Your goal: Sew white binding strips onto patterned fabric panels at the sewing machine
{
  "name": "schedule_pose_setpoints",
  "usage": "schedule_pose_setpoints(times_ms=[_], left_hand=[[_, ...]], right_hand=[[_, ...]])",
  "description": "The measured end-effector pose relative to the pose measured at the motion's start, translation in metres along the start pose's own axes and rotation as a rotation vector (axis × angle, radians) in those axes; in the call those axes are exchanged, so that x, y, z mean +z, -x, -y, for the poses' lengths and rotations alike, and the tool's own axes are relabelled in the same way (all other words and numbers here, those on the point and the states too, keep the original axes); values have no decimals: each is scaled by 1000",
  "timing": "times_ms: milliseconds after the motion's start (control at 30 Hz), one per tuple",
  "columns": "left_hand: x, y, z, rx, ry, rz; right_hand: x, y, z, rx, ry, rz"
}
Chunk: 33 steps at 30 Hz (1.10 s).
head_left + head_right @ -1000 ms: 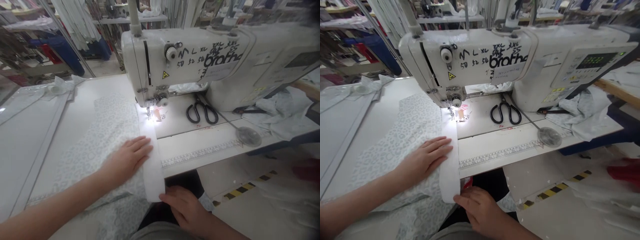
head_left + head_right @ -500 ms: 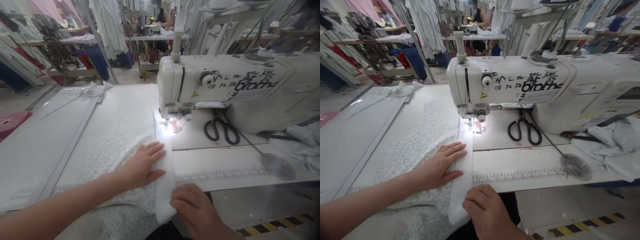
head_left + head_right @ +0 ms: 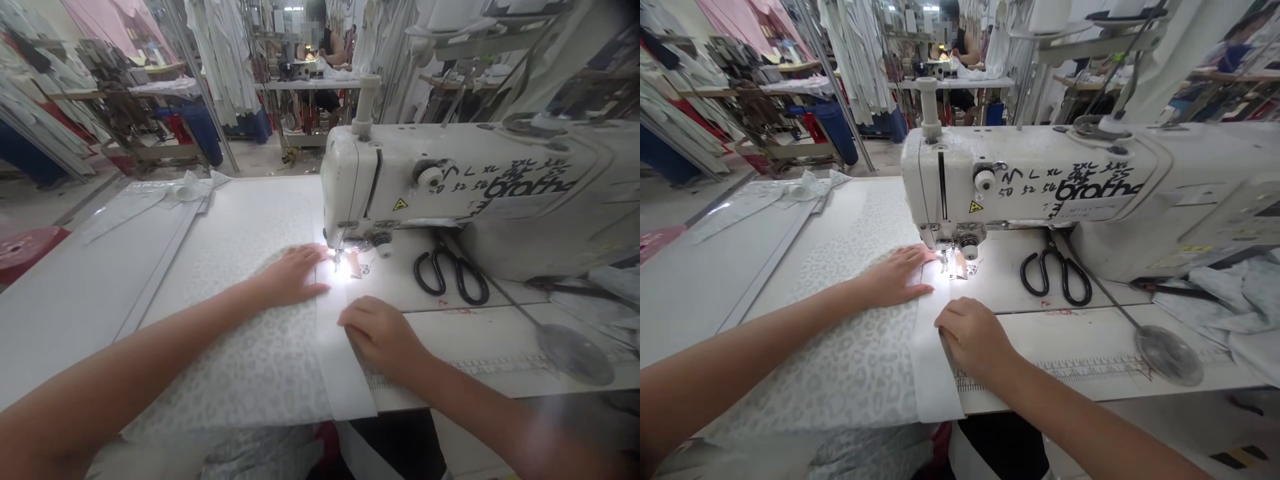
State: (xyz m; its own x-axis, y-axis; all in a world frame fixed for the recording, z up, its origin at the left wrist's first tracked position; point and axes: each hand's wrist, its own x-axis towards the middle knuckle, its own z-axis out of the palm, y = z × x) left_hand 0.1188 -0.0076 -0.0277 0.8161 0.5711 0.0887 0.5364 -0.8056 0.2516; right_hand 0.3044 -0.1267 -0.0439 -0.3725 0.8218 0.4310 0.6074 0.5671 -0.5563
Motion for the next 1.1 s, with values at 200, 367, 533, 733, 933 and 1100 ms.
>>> schedule_pose_setpoints(times_ms=[200,367,533,733,933,1100], left_hand=[[-8,-25,21,-58,-48,-52],[-14,27,-29,142,-11,75],[15,101,-103,397,-161,134],[22,99,-130,390,-167,-101],[10,127,-146,337,50,-139],[52,151,-164,307,118,-136]], right_hand=[[1,-17,-10,61,14,-41],[-9,60,26,42,34,-132],[20,146,41,188,-170,-113],[54,138,27,609,-767,-57],[47,137,72,672,-1247,72],[44,161,88,792,-1258,109]])
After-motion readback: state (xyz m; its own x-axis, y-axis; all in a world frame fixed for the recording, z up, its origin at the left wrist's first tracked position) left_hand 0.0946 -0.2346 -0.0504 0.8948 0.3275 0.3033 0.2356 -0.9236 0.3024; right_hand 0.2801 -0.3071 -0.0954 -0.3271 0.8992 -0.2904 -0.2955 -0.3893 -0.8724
